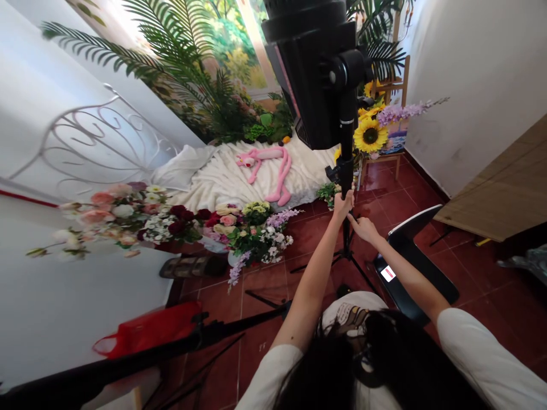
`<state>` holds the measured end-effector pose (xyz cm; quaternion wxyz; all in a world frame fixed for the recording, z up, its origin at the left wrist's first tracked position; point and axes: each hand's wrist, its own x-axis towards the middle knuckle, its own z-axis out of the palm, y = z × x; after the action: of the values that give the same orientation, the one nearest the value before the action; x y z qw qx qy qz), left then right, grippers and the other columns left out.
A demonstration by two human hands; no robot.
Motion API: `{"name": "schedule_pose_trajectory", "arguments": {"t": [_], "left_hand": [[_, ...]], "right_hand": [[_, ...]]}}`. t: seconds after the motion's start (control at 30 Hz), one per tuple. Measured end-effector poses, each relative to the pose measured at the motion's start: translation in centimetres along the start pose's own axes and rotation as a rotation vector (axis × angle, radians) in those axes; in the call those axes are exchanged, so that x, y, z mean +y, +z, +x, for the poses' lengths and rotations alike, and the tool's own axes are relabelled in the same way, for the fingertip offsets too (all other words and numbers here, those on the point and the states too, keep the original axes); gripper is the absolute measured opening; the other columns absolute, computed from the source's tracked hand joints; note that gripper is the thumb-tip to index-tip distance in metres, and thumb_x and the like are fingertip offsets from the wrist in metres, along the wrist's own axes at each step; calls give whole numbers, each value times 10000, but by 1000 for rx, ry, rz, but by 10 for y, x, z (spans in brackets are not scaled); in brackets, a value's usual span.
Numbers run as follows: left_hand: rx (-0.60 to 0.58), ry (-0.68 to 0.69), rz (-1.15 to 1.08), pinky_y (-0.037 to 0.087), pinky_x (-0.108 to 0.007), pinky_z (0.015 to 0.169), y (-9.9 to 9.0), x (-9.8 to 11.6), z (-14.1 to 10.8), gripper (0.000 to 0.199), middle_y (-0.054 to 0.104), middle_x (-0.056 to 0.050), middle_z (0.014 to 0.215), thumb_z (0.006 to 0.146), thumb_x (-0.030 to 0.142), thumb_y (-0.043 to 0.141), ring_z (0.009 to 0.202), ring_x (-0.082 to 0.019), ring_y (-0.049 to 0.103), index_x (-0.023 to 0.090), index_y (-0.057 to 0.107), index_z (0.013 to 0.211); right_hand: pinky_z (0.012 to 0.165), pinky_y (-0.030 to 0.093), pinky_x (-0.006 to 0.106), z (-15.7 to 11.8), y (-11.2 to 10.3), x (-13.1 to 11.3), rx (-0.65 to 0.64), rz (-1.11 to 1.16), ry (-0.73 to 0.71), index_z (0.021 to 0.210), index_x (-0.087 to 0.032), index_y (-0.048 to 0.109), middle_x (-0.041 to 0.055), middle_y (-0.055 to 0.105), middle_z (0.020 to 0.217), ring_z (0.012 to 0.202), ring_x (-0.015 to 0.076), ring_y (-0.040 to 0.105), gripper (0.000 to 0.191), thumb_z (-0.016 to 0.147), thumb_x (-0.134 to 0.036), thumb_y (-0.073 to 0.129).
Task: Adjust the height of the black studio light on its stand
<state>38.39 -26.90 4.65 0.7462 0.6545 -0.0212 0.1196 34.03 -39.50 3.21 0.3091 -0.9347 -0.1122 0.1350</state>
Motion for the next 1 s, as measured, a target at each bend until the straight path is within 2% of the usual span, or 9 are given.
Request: {"name": "schedule_pose_trajectory", "arguments": {"t": [0.2, 0.33, 0.4, 0.57, 0.63, 0.83, 1.0], "left_hand": [[36, -12, -34, 326, -251, 448, 0, -2, -2, 836, 388, 38, 414, 717, 1008, 553, 389, -59, 383, 213, 453, 482], [28, -22, -37, 337, -250, 455, 0, -2, -3, 834, 395, 43, 429, 694, 1017, 561, 400, -62, 391, 212, 456, 502], [20, -3, -34, 340, -252, 461, -1, -1, -4, 844, 398, 42, 432, 672, 1033, 552, 411, -68, 407, 213, 459, 500], [26, 25, -10, 344, -262, 478, -2, 0, -5, 840, 410, 37, 431, 659, 1030, 573, 424, -78, 426, 213, 474, 490], [18, 21, -7, 339, -264, 475, -2, -1, -4, 839, 409, 36, 427, 671, 1028, 566, 416, -79, 421, 214, 479, 487], [39, 28, 13, 323, -257, 476, 0, -4, -2, 813, 423, 34, 437, 773, 977, 537, 406, -72, 407, 214, 477, 500], [43, 13, -1, 336, -257, 473, -1, -3, -4, 817, 412, 37, 430, 747, 993, 543, 409, -74, 414, 214, 488, 504]], "right_hand": [[634, 307, 319, -5, -3, -3, -37, -11, 46, 525, -250, 453, 76, 564, 599, 628, 235, 574, 740, 1062, -754, 382], [636, 281, 290, -11, -13, -4, 123, -65, 26, 613, -231, 500, 58, 640, 677, 682, 209, 590, 670, 1034, -752, 463], [635, 275, 283, -12, -17, -6, 156, -80, 10, 647, -227, 526, 54, 666, 704, 702, 202, 603, 633, 1041, -720, 479], [650, 276, 280, -9, -23, -11, 55, -68, -30, 719, -218, 622, 69, 728, 784, 778, 211, 658, 581, 1125, -565, 392], [658, 282, 277, -8, -24, -9, 37, -75, -44, 735, -216, 638, 72, 739, 801, 803, 216, 673, 579, 1129, -562, 394], [649, 273, 287, -7, -16, 0, -5, -100, -74, 673, -218, 592, 71, 704, 756, 756, 212, 652, 573, 1105, -571, 463], [605, 257, 305, 2, -2, 7, 25, 159, -126, 547, -236, 404, 19, 498, 555, 554, 150, 428, 696, 1064, -702, 438]]}}
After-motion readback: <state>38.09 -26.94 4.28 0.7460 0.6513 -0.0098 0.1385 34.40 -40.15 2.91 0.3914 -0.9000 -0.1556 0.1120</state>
